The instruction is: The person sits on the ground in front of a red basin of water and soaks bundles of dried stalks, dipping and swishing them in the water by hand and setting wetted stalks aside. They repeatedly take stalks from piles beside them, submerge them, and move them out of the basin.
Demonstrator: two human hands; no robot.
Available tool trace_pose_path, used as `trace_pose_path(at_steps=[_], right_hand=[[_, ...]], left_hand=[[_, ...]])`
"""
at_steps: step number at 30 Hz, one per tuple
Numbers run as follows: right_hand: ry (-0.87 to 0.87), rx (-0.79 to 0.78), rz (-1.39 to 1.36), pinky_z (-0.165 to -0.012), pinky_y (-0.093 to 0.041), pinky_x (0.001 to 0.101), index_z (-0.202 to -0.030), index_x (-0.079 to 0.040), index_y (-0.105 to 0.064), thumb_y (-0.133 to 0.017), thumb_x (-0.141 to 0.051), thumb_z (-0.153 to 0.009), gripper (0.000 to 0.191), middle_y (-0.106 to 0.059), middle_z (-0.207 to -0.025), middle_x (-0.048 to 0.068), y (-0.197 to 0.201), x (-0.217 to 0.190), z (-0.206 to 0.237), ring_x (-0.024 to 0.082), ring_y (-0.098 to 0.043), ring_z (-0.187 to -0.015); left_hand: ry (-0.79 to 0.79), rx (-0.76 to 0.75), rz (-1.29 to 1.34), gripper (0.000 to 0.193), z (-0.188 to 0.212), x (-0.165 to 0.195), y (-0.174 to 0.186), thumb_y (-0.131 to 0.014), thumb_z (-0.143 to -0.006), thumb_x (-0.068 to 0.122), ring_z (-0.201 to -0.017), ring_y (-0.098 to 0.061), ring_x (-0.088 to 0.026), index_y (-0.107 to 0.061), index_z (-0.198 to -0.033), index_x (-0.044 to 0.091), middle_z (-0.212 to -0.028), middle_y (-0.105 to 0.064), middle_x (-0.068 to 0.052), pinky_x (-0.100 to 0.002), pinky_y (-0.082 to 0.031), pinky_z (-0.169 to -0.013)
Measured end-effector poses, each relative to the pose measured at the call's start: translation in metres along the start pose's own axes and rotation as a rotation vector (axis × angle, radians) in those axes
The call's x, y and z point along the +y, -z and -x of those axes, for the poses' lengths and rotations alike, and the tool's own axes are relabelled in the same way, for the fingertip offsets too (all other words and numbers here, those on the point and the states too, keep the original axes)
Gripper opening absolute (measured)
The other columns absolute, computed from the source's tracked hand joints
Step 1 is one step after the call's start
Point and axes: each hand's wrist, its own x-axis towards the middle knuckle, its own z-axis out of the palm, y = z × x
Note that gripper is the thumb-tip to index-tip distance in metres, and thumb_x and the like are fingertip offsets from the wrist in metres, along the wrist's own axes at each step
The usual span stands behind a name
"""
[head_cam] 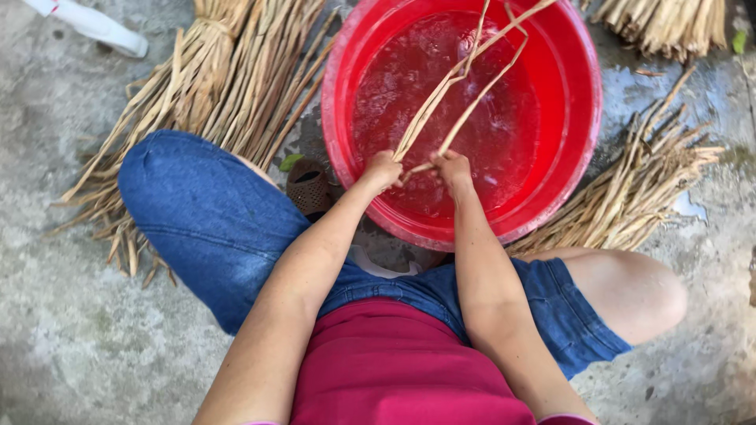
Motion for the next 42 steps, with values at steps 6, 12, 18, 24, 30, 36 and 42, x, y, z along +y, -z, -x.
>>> trace_pose_path(at_steps=[6,12,18,24,30,36,42], right_hand=[[-0.120,0.427,-0.018,-0.043,-0.049,0.0329,-0.098,-0.003,-0.071,-0.063,-0.018,-0.100,0.017,-0.068,-0.075,0.009,0.017,0.018,0.003,0.018,-0.062,-0.054],[0.105,-0.082,-0.251,-0.059,-0.057,0.0293,-0.104,-0.003,-0.076,-0.073,-0.017,-0.094,0.018,-0.075,-0.084,0.004,-0.034,0.008,0.021,0.013,-0.067,-0.068],[0.170,0.012,-0.280,-0.055,-0.051,0.0286,-0.096,-0.004,-0.076,-0.072,-0.029,-0.098,0.026,-0.070,-0.080,0.004,-0.027,-0.018,0.039,0.012,-0.061,-0.064],[-0.005,-0.069,-0.468,-0.052,-0.050,0.0338,-0.098,-0.007,-0.067,-0.058,-0.029,-0.101,0.024,-0.073,-0.078,0.006,-0.029,-0.026,0.039,0.017,-0.063,-0.061],[-0.019,0.256,-0.634,-0.052,-0.048,0.0338,-0.106,-0.002,-0.070,-0.053,-0.029,-0.107,0.032,-0.065,-0.072,0.005,0.022,-0.034,-0.004,0.015,-0.052,-0.055],[0.128,0.410,-0.957,-0.059,-0.048,0.0376,-0.114,-0.002,-0.067,-0.044,-0.042,-0.105,0.047,-0.066,-0.083,0.008,0.095,-0.047,-0.024,0.018,-0.053,-0.066],[0.147,-0.025,-0.702,-0.081,-0.059,0.0460,-0.125,-0.001,-0.055,-0.026,-0.070,-0.098,0.079,-0.072,-0.109,0.019,0.013,-0.081,0.046,0.029,-0.071,-0.093]], left_hand=[[-0.092,0.139,-0.018,0.019,-0.015,-0.011,-0.005,-0.063,-0.094,0.016,-0.062,-0.074,-0.024,-0.069,-0.109,0.005,-0.087,-0.076,-0.019,-0.037,-0.058,-0.054],[-0.084,0.120,0.015,0.019,-0.012,0.001,-0.020,-0.055,-0.098,0.026,-0.065,-0.067,-0.026,-0.057,-0.109,0.011,-0.089,-0.069,-0.016,-0.042,-0.053,-0.054],[-0.147,0.056,0.062,0.026,-0.002,0.015,-0.039,-0.052,-0.101,0.031,-0.057,-0.063,-0.021,-0.061,-0.100,0.007,-0.074,-0.065,-0.009,-0.041,-0.048,-0.050],[-0.257,-0.020,0.095,0.050,0.017,-0.003,-0.051,-0.049,-0.104,0.044,-0.053,-0.058,-0.016,-0.068,-0.080,0.004,-0.059,-0.060,-0.005,-0.038,-0.043,-0.051],[-0.419,-0.217,-0.082,0.050,0.099,0.020,-0.025,-0.049,-0.103,0.046,-0.054,-0.058,-0.014,-0.066,-0.078,0.007,-0.061,-0.061,-0.005,-0.034,-0.047,-0.053],[-0.271,-0.357,0.252,0.027,0.172,0.039,0.084,-0.058,-0.104,0.031,-0.048,-0.038,-0.003,-0.069,-0.093,0.008,-0.064,-0.048,0.005,-0.021,-0.027,-0.040],[-0.328,-0.188,0.395,0.022,0.124,0.042,0.088,-0.059,-0.098,0.026,-0.042,-0.035,-0.002,-0.073,-0.103,0.011,-0.068,-0.064,0.006,-0.020,-0.025,-0.037]])
